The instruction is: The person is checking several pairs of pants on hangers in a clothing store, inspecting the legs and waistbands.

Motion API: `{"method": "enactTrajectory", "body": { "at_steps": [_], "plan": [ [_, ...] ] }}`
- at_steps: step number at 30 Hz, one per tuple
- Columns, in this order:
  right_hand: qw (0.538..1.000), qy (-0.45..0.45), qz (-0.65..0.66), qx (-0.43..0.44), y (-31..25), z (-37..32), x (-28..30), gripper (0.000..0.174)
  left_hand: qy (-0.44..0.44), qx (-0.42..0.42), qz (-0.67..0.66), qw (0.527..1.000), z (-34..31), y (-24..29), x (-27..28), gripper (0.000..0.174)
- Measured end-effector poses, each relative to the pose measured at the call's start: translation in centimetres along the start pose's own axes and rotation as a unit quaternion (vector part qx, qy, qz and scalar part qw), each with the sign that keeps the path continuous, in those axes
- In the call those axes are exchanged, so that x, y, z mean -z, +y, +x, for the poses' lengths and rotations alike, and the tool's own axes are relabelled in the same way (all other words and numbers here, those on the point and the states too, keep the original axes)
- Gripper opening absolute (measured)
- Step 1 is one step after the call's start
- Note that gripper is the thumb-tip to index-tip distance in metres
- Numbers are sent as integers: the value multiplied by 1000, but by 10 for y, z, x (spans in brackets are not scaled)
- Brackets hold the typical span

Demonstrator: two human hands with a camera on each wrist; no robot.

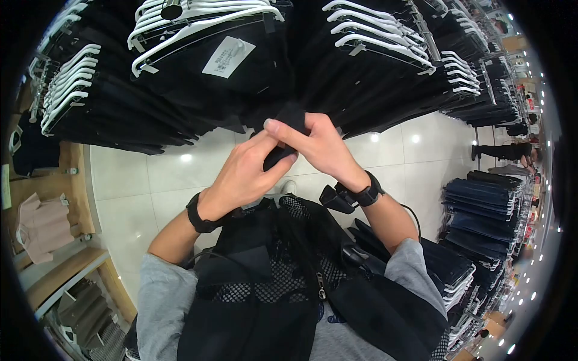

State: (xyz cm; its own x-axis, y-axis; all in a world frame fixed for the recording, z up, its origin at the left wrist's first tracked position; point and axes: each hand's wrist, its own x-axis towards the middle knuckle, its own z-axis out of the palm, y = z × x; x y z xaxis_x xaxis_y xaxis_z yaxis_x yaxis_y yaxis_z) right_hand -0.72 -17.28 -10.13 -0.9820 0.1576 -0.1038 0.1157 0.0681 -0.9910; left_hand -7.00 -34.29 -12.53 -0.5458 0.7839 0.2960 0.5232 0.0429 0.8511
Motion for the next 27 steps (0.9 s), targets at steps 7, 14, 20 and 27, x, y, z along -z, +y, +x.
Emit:
{"method": "enactTrajectory", "body": {
  "at_steps": [7, 14, 20, 27],
  "plan": [
    [993, -107, 8, -44, 1, -2, 16, 30, -76, 91, -99, 988, -4, 5, 23, 21],
    [987, -149, 50, -45, -9, -5, 20, 24, -78, 96, -109, 986, -10, -7, 24, 31],
    [994, -105, 5, 8, 0, -6, 16, 22, 0, 148, -250, 957, -2, 6, 16, 34],
    [971, -135, -172, 97, -9, -6, 8, 19, 8, 162, -187, 969, 2, -7, 12, 34]
  ]
}}
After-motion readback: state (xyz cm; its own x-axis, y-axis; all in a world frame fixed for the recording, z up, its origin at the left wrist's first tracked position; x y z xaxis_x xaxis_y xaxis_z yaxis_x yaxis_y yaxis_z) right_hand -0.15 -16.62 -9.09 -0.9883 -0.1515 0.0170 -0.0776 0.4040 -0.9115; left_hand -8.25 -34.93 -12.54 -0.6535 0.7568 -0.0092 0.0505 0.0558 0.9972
